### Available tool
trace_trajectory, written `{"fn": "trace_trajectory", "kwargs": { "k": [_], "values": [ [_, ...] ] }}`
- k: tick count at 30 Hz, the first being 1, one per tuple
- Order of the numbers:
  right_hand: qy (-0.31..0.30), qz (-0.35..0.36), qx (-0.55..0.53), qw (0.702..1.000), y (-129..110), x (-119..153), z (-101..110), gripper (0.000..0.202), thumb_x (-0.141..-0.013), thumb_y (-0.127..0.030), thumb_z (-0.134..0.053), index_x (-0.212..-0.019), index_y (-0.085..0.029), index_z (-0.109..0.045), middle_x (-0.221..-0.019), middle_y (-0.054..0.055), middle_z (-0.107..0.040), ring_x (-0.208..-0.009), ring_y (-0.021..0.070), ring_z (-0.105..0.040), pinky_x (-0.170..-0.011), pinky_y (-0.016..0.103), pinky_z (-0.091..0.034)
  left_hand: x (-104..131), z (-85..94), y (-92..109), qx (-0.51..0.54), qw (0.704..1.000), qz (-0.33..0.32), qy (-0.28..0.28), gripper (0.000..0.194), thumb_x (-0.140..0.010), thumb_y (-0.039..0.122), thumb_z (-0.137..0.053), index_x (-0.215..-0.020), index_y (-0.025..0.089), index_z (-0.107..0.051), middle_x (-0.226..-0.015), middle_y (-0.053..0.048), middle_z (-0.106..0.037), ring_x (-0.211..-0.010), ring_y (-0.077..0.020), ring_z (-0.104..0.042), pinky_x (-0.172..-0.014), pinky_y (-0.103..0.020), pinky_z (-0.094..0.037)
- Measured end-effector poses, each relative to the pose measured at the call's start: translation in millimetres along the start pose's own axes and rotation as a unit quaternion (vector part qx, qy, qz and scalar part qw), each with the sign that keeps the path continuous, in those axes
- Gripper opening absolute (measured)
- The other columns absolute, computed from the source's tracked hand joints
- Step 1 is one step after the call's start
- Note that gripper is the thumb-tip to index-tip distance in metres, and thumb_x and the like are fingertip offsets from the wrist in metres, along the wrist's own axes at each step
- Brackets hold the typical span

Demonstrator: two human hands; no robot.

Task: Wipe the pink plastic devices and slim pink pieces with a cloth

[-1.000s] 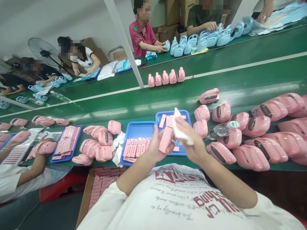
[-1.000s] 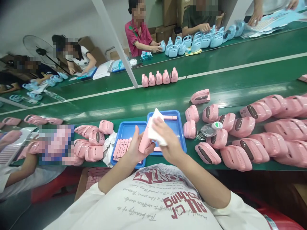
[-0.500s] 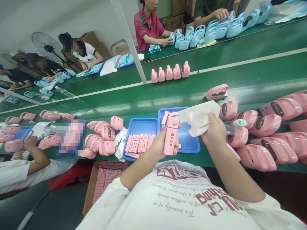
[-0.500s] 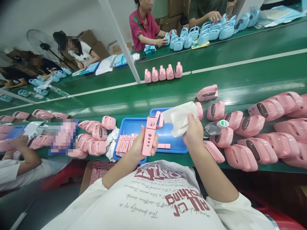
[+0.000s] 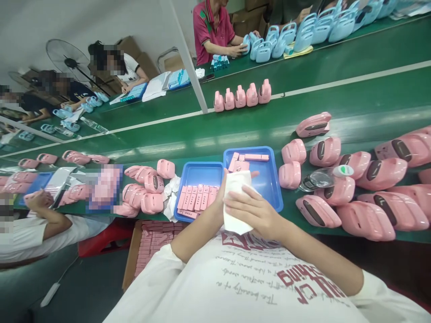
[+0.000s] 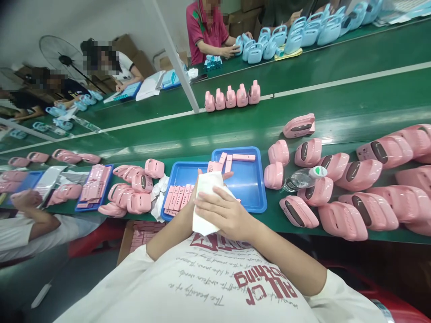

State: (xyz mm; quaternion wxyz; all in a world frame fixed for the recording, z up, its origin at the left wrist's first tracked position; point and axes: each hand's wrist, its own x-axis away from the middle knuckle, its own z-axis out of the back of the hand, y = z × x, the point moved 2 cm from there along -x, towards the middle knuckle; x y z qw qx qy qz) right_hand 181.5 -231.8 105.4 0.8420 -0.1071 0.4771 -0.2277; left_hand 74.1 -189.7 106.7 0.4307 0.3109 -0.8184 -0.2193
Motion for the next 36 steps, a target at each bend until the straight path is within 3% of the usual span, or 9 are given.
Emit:
{"fn": "trace_trajectory", "kwargs": {
  "k": [4, 7, 10, 14, 17, 19, 26, 31, 36],
  "values": [
    [0.114, -0.221, -0.029, 0.968, 34.2, 15.0, 10.4, 0.039, -0.092, -0.040, -0.042, -0.115, -0.017, -0.062, -0.113, 0.010, -0.066, -0.116, 0.0227, -0.056, -0.102, 0.041, -0.044, 0.7, 6.2, -3.7, 0.010, 0.998, 0.024, -0.053, 0.072, -0.077, 0.075, -0.039, -0.095, 0.009, -0.062, -0.049, 0.001, -0.053, -0.037, -0.0109, -0.050, -0.034, -0.021, -0.038],
    [0.276, -0.483, -0.103, 0.825, 61.1, 34.9, 22.9, 0.045, -0.088, -0.053, -0.045, -0.102, -0.016, -0.066, -0.088, 0.009, -0.069, -0.087, 0.0220, -0.066, -0.075, 0.034, -0.054, 5.4, 2.1, -1.2, 0.007, 0.990, -0.034, -0.139, 0.069, -0.080, 0.071, -0.039, -0.107, 0.011, -0.059, -0.051, 0.002, -0.054, -0.035, -0.0103, -0.050, -0.034, -0.020, -0.037],
    [0.340, -0.567, -0.193, 0.725, 64.7, 46.8, 27.0, 0.042, -0.080, -0.057, -0.055, -0.088, -0.017, -0.063, -0.070, 0.002, -0.063, -0.062, 0.0152, -0.059, -0.054, 0.025, -0.048, 6.3, -0.5, 0.3, 0.006, 0.985, -0.066, -0.158, 0.063, -0.083, 0.068, -0.040, -0.110, 0.014, -0.057, -0.053, 0.001, -0.056, -0.038, -0.0105, -0.051, -0.037, -0.020, -0.038],
    [0.155, -0.582, -0.250, 0.758, 47.5, 45.0, 14.2, 0.042, -0.068, -0.058, -0.064, -0.071, -0.016, -0.060, -0.058, 0.000, -0.057, -0.052, 0.0126, -0.052, -0.048, 0.023, -0.041, -13.3, 8.8, -11.5, -0.030, 0.994, -0.104, -0.017, 0.057, -0.079, 0.069, -0.046, -0.092, 0.014, -0.058, -0.060, 0.000, -0.057, -0.047, -0.0098, -0.052, -0.045, -0.020, -0.041],
    [0.015, -0.565, -0.221, 0.795, 39.6, 49.0, -7.6, 0.043, -0.064, -0.050, -0.069, -0.091, -0.017, -0.066, -0.086, 0.005, -0.068, -0.076, 0.0198, -0.061, -0.068, 0.029, -0.048, -38.2, 23.1, -31.9, -0.122, 0.970, -0.141, 0.154, 0.049, -0.084, 0.061, -0.046, -0.099, 0.016, -0.055, -0.078, -0.002, -0.061, -0.068, -0.0117, -0.059, -0.061, -0.021, -0.047],
    [-0.010, -0.590, -0.198, 0.783, 45.4, 62.2, -24.3, 0.042, -0.064, -0.044, -0.069, -0.096, -0.017, -0.066, -0.092, 0.006, -0.069, -0.083, 0.0217, -0.062, -0.074, 0.032, -0.047, -53.6, 32.6, -47.6, -0.243, 0.947, -0.100, 0.184, 0.047, -0.092, 0.054, -0.031, -0.113, 0.016, -0.049, -0.090, -0.005, -0.062, -0.081, -0.0140, -0.062, -0.070, -0.024, -0.049],
    [0.014, -0.732, -0.200, 0.652, 108.4, 125.7, -59.9, 0.027, -0.062, -0.041, -0.064, -0.061, -0.014, -0.060, -0.055, 0.006, -0.061, -0.051, 0.0175, -0.055, -0.050, 0.029, -0.044, -38.9, 98.0, -54.5, -0.547, 0.808, -0.049, 0.213, 0.047, -0.084, 0.031, -0.054, -0.127, 0.016, -0.045, -0.128, -0.014, -0.048, -0.120, -0.0222, -0.048, -0.102, -0.034, -0.037],
    [0.101, -0.735, -0.146, 0.654, 155.7, 123.0, -58.6, 0.022, -0.059, -0.033, -0.065, -0.073, -0.015, -0.062, -0.069, 0.004, -0.064, -0.067, 0.0172, -0.057, -0.056, 0.026, -0.044, -3.9, 149.6, -49.0, -0.652, 0.685, -0.007, 0.326, 0.039, -0.081, 0.021, -0.055, -0.118, 0.010, -0.051, -0.120, -0.018, -0.048, -0.122, -0.0303, -0.042, -0.103, -0.045, -0.032],
    [0.166, -0.734, -0.175, 0.635, 164.3, 117.5, -57.8, 0.028, -0.052, -0.030, -0.073, -0.072, -0.014, -0.061, -0.063, 0.001, -0.061, -0.067, 0.0170, -0.057, -0.053, 0.024, -0.044, -14.0, 156.5, -66.5, -0.715, 0.610, 0.019, 0.339, 0.029, -0.083, 0.024, -0.057, -0.107, 0.009, -0.056, -0.111, -0.017, -0.055, -0.110, -0.0283, -0.051, -0.094, -0.039, -0.041]
  ]
}}
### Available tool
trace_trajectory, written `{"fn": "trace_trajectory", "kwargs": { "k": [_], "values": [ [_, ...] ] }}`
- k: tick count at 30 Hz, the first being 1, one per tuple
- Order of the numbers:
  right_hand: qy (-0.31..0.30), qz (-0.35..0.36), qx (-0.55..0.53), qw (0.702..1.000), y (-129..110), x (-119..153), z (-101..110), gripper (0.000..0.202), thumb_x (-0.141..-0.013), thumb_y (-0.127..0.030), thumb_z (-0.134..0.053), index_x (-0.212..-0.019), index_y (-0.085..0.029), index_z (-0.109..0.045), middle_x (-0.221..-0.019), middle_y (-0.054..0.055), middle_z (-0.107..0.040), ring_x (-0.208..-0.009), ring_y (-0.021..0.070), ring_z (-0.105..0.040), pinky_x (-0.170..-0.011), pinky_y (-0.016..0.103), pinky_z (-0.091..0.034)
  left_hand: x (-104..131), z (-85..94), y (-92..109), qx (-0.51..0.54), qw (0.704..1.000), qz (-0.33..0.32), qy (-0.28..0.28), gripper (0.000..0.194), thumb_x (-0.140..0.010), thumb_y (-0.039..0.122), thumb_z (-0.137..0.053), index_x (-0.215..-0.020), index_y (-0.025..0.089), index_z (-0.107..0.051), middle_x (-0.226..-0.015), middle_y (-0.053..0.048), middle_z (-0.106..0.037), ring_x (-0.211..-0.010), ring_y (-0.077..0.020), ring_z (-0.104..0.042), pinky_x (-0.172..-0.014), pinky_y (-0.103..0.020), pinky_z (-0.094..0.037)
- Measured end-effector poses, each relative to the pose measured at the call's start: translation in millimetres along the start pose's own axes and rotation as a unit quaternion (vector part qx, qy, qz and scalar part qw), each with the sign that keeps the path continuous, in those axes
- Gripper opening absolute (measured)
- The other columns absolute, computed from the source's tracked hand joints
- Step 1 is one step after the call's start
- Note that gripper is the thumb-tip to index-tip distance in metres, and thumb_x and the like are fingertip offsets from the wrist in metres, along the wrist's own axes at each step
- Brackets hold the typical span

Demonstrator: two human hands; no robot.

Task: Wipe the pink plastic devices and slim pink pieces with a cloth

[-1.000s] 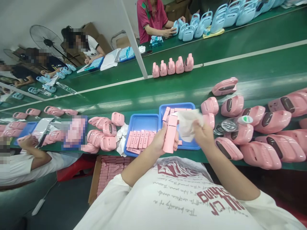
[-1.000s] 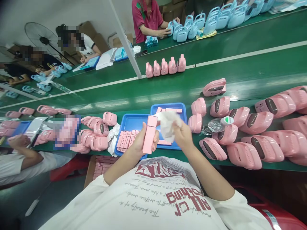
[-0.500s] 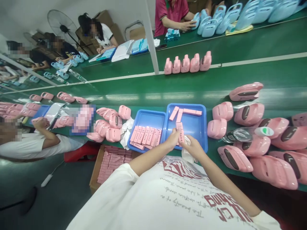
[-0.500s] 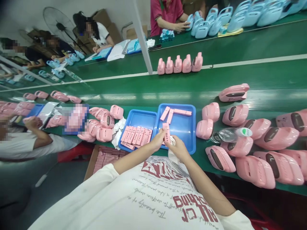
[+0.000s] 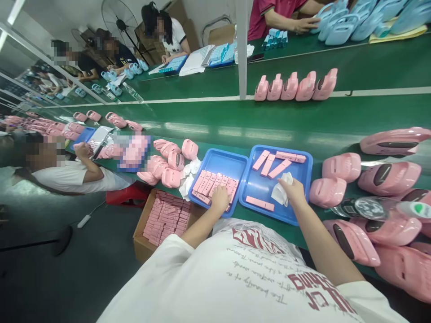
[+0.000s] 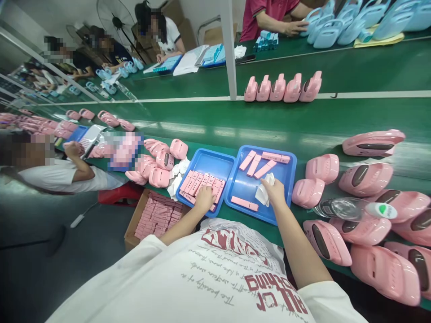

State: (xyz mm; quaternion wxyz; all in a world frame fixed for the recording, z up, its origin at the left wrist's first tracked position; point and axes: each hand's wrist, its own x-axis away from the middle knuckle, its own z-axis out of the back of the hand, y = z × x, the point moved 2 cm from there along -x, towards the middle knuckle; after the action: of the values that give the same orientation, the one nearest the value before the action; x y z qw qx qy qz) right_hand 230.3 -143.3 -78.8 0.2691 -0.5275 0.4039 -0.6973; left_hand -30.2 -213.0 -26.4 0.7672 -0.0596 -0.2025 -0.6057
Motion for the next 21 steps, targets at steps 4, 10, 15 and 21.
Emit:
{"fn": "trace_trajectory", "kwargs": {
  "k": [4, 10, 15, 21],
  "values": [
    [-0.026, -0.080, -0.098, 0.992, 11.9, 19.7, 6.5, 0.023, -0.057, -0.024, -0.071, -0.076, -0.014, -0.063, -0.070, 0.006, -0.067, -0.064, 0.0187, -0.061, -0.053, 0.027, -0.051, -7.4, -16.4, 14.7, -0.037, 0.999, 0.004, 0.027, 0.029, -0.086, 0.019, -0.051, -0.111, 0.005, -0.053, -0.110, -0.019, -0.056, -0.108, -0.0281, -0.052, -0.091, -0.039, -0.043],
    [-0.050, -0.163, -0.220, 0.960, 29.9, 49.3, 11.6, 0.019, -0.070, -0.019, -0.062, -0.088, -0.015, -0.060, -0.079, 0.009, -0.070, -0.072, 0.0212, -0.067, -0.063, 0.032, -0.058, -13.2, -21.4, 17.2, -0.045, 0.998, 0.006, 0.042, 0.035, -0.089, 0.005, -0.031, -0.116, 0.004, -0.052, -0.111, -0.022, -0.057, -0.109, -0.0262, -0.054, -0.090, -0.035, -0.043],
    [-0.039, -0.189, -0.268, 0.944, 35.7, 64.3, 14.4, 0.018, -0.073, -0.014, -0.057, -0.091, -0.014, -0.059, -0.079, 0.009, -0.070, -0.074, 0.0218, -0.068, -0.063, 0.032, -0.059, -10.5, -6.4, 12.6, -0.017, 1.000, -0.004, 0.021, 0.037, -0.087, 0.015, -0.041, -0.121, 0.002, -0.050, -0.110, -0.021, -0.061, -0.106, -0.0272, -0.058, -0.089, -0.036, -0.045],
    [-0.017, -0.180, -0.310, 0.933, 35.3, 73.5, 31.6, 0.019, -0.075, -0.013, -0.054, -0.093, -0.014, -0.060, -0.081, 0.007, -0.071, -0.074, 0.0178, -0.068, -0.065, 0.025, -0.058, -46.1, 38.5, 12.8, 0.034, 0.998, -0.060, 0.008, 0.038, -0.093, 0.022, -0.032, -0.123, 0.010, -0.050, -0.117, -0.014, -0.062, -0.105, -0.0168, -0.060, -0.084, -0.024, -0.046]
  ]
}}
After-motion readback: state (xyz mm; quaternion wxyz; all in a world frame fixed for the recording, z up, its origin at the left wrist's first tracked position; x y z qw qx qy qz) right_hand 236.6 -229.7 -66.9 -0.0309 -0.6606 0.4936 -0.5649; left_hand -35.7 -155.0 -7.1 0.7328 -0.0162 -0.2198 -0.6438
